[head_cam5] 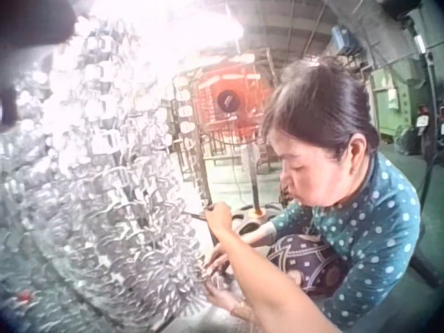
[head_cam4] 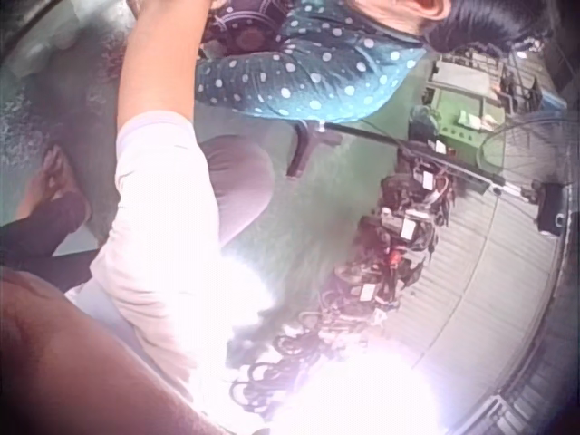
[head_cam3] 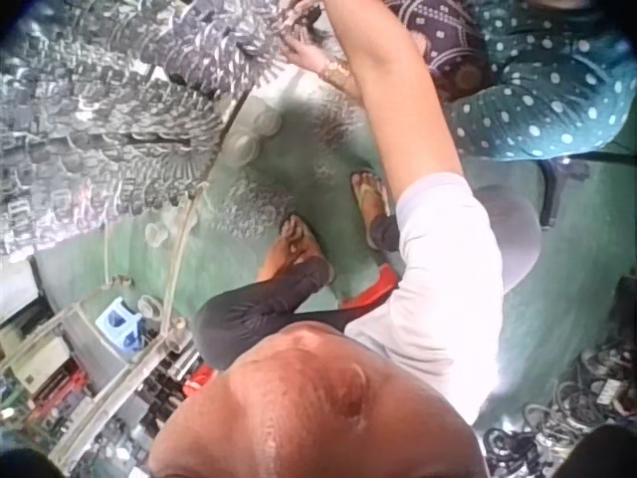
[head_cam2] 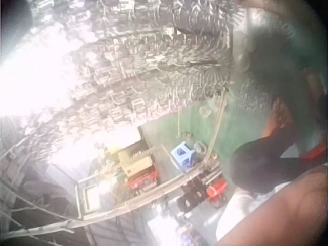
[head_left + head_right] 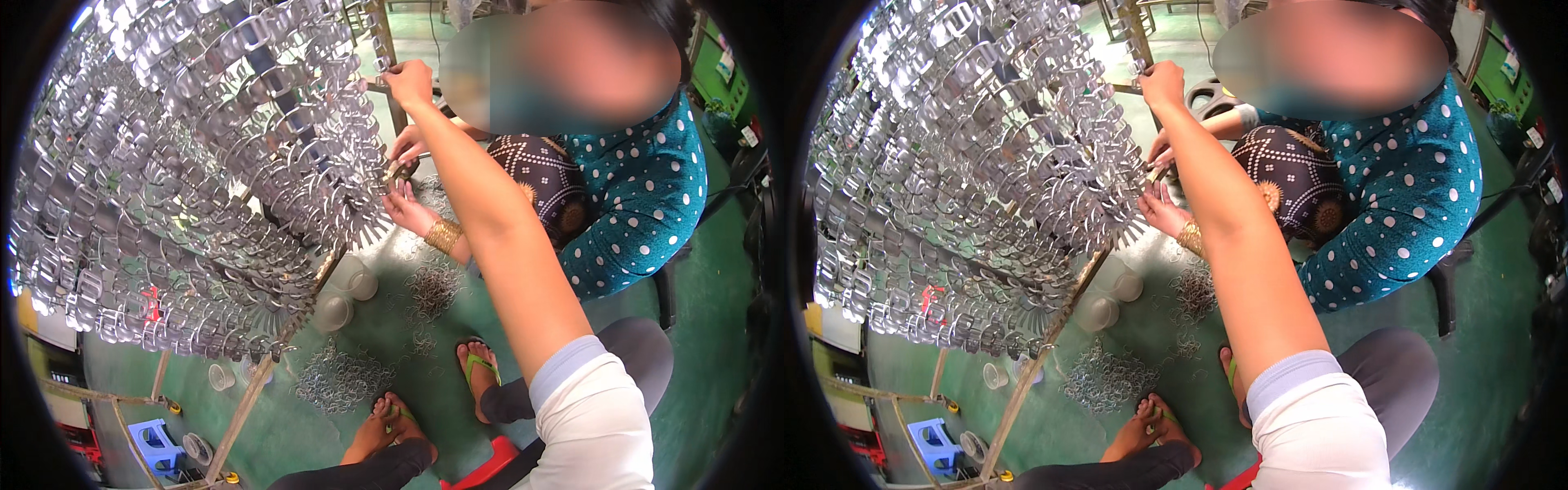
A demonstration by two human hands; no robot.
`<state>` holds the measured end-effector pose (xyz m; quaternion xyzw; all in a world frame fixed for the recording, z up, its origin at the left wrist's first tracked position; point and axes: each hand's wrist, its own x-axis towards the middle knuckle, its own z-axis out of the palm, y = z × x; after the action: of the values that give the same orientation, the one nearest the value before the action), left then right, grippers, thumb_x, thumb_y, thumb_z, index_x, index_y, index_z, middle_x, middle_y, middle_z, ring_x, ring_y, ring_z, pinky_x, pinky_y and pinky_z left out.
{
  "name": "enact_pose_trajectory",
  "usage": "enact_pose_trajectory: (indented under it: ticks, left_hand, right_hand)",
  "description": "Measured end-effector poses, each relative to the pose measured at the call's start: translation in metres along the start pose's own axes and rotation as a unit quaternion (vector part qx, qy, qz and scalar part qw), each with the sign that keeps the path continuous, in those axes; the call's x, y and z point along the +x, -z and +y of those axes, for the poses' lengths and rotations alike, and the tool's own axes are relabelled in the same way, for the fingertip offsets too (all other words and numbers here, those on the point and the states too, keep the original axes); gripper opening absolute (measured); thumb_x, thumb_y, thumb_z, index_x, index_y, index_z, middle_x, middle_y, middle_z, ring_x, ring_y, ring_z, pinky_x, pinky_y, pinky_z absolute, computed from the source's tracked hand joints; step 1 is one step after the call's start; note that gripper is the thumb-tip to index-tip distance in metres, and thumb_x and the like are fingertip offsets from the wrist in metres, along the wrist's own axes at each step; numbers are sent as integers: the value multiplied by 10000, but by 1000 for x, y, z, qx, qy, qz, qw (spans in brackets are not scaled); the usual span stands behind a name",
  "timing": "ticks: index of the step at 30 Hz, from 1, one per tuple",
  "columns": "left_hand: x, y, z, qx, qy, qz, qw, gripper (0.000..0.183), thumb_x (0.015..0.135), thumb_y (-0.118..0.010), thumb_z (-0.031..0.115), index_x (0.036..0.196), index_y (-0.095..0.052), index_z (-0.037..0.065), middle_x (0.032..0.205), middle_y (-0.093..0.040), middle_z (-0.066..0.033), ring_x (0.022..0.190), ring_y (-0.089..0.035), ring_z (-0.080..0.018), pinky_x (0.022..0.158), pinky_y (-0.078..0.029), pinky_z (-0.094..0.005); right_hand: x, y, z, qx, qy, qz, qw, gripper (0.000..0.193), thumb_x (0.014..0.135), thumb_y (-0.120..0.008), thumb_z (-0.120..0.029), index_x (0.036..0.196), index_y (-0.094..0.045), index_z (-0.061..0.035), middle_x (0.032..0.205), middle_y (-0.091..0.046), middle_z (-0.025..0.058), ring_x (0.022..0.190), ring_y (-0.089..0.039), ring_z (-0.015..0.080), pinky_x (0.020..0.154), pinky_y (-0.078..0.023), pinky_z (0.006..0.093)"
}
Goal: The person hooks metal rings and decorative metal pieces onto a central wire frame by hand, picking up components from the floor and attaching them to the tiered structure.
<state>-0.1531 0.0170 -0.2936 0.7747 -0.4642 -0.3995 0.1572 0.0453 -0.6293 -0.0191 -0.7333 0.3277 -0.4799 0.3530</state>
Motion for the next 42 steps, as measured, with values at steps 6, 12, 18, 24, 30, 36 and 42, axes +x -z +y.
enact_pose_trajectory:
  ticks: [6, 12, 18, 24, 30, 36, 42]
  left_hand:
    - [1, -4, 2, -7, -40, 37, 999, 581, 869, -688, 370, 1382, -566, 125, 1575, -287, -234, 1452, -261, -440, 1163, -305, -467]
    - [-1, -10, -14, -65, -28, 67, 995, 552, 918, -658, 365, 1401, -545, 124, 1593, -257, -191, 1454, -265, -413, 1137, -336, -439]
    - [-1, 50, 24, -364, 109, 178, 908, 438, 921, -686, 267, 1301, -628, 57, 1054, -734, -97, 970, -678, -211, 875, -508, -371]
    - [-21, 167, 66, -318, 29, 521, 792, 311, 958, -660, 214, 1183, -676, -1, 947, -738, -88, 840, -681, -132, 780, -518, -279]
    - [-14, 228, 92, -330, -2, 573, 750, 298, 984, -628, 164, 1227, -653, -7, 945, -724, -72, 766, -636, -99, 704, -505, -246]
    - [-3, 226, 88, -305, -52, 537, 785, 292, 990, -618, 176, 1233, -659, 19, 920, -710, -74, 727, -602, -90, 692, -505, -245]
    - [9, 228, 85, -481, -53, 516, 707, 274, 989, -623, 191, 1213, -660, 37, 919, -689, -42, 741, -610, -93, 670, -494, -248]
  right_hand:
    - [-7, 13, -5, 74, -20, 28, 997, 232, 812, -737, -220, 924, -773, -20, 831, -718, 231, 791, -721, 345, 790, -540, 406]
    - [-64, 72, -62, 114, 10, 21, 993, 290, 839, -757, -274, 925, -778, 3, 667, -694, 47, 542, -600, 100, 564, -492, 277]
    - [-215, 134, -122, 147, -44, -120, 981, 194, 842, -748, -137, 958, -769, 18, 677, -647, 15, 597, -570, 73, 587, -473, 217]
    - [-343, 116, -141, 213, -124, -253, 936, 224, 849, -758, -150, 973, -757, 36, 702, -658, 19, 607, -568, 68, 554, -418, 220]
    - [-406, 80, -147, 241, -148, -380, 881, 244, 884, -732, -164, 1005, -741, 48, 757, -693, 40, 641, -612, 85, 586, -467, 241]
    - [-426, 50, -161, 213, -91, -430, 873, 238, 905, -724, -160, 1041, -736, 35, 767, -684, 35, 673, -621, 84, 609, -483, 228]
    - [-431, 38, -158, 180, -68, -422, 886, 234, 892, -713, -171, 999, -734, 36, 796, -699, 99, 691, -628, 127, 638, -487, 291]
